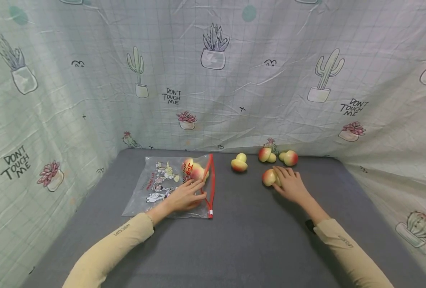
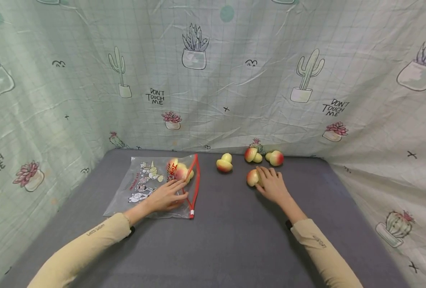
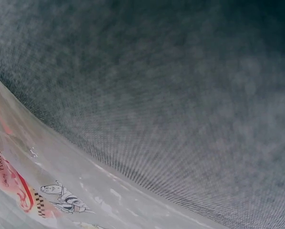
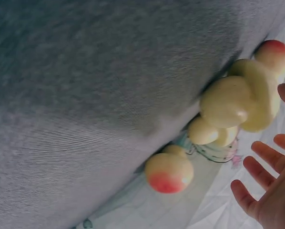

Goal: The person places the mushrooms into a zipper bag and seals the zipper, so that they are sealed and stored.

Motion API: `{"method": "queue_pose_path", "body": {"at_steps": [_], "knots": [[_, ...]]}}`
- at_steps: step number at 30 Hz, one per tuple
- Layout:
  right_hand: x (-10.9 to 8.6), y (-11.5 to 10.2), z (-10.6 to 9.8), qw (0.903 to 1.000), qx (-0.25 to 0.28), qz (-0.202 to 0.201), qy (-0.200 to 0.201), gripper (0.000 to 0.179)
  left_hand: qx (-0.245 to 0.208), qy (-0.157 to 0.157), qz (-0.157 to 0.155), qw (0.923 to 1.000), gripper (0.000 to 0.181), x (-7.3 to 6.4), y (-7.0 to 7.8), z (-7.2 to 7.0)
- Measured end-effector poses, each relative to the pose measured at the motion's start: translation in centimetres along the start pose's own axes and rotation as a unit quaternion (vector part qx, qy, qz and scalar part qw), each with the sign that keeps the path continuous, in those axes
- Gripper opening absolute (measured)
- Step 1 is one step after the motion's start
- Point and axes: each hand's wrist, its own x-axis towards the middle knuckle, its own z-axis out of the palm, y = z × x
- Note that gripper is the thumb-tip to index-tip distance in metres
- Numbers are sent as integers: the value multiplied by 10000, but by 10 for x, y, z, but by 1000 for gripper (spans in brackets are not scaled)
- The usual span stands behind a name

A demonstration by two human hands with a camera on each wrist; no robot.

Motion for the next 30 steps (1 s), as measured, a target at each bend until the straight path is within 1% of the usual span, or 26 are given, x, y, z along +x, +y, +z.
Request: {"method": "queue_pose_path", "body": {"at_steps": [4, 8, 10, 15, 20, 30], "knots": [[-2, 5, 1, 10000, -35, 14, 29, 67, 14, -14, 17, 10000, 25, 1, 0, 0], [-3, 9, 3, 9997, -79, -133, 178, 69, 25, -5, 40, 10000, 26, 1, 0, -1], [-4, 10, 4, 9995, -79, -256, 190, 69, 15, 8, 46, 10000, 27, 1, -1, -1], [-5, 13, 6, 9989, 22, -472, -24, 69, -19, 14, 62, 10000, 28, 1, 0, -2], [-5, 14, 6, 9984, -16, -483, -308, 70, -36, -22, 57, 10000, 28, 1, 0, -3], [-2, 13, 9, 9980, -36, -495, -393, 68, -36, -4, 33, 10000, 26, 1, 0, -4]]}}
